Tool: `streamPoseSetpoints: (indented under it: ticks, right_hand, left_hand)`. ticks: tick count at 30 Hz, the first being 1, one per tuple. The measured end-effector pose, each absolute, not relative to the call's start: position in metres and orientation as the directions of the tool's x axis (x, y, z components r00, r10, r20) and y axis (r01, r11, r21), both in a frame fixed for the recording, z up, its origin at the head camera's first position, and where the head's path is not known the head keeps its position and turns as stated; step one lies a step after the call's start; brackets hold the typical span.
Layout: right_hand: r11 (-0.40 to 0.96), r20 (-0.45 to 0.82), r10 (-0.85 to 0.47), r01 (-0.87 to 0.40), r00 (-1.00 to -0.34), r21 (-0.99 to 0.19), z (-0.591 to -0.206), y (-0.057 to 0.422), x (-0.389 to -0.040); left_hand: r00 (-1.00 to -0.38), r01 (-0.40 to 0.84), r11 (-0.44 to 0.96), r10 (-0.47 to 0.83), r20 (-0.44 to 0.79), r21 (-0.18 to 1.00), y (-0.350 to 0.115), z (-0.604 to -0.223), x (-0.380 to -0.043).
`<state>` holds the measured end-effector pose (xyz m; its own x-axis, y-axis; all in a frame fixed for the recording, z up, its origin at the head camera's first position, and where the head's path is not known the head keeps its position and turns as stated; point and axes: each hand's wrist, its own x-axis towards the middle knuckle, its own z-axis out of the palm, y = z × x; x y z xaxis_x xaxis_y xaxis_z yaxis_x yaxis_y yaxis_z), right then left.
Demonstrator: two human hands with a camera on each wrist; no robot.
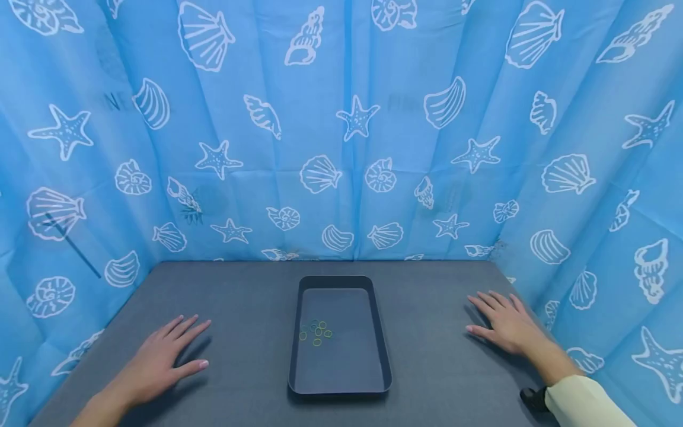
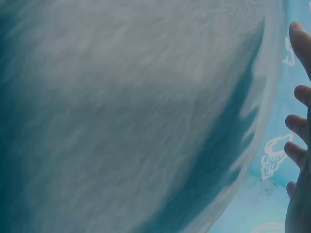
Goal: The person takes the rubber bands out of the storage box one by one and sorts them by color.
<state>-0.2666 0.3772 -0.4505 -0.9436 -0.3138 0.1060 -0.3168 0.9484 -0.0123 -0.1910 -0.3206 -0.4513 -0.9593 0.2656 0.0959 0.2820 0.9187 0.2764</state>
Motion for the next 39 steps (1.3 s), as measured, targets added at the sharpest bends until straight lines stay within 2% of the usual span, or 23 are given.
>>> streamPoseSetpoints:
  ticks: [5, 12, 23, 29, 35, 39]
  right_hand:
    - [0.941, 0.183, -0.329, -0.338, -0.926, -0.018, -0.450, 0.371, -0.274]
    - [0.909, 0.302, -0.378, -0.413, -0.875, -0.058, -0.441, 0.353, -0.284]
    - [0.907, 0.350, -0.310, -0.386, -0.884, -0.170, -0.448, 0.327, -0.300]
    - [0.886, 0.352, -0.274, -0.377, -0.895, -0.270, -0.453, 0.309, -0.302]
    - [0.865, 0.397, -0.239, -0.380, -0.886, -0.326, -0.456, 0.294, -0.304]
    - [0.817, 0.391, -0.209, -0.380, -0.896, -0.433, -0.452, 0.279, -0.304]
  left_hand:
    - [-0.961, 0.277, 0.901, 0.267, 0.075, 0.334, -0.305, -0.454, -0.194]
    - [-0.965, 0.239, 0.820, 0.262, 0.031, 0.519, -0.287, -0.454, -0.197]
    - [-0.957, 0.248, 0.642, 0.277, 0.082, 0.726, -0.246, -0.467, -0.204]
    - [-0.964, 0.203, 0.525, 0.256, 0.074, 0.826, -0.231, -0.471, -0.205]
    - [-0.966, 0.178, 0.426, 0.246, 0.076, 0.887, -0.224, -0.473, -0.207]
    - [-0.967, 0.166, 0.372, 0.241, 0.078, 0.913, -0.220, -0.473, -0.207]
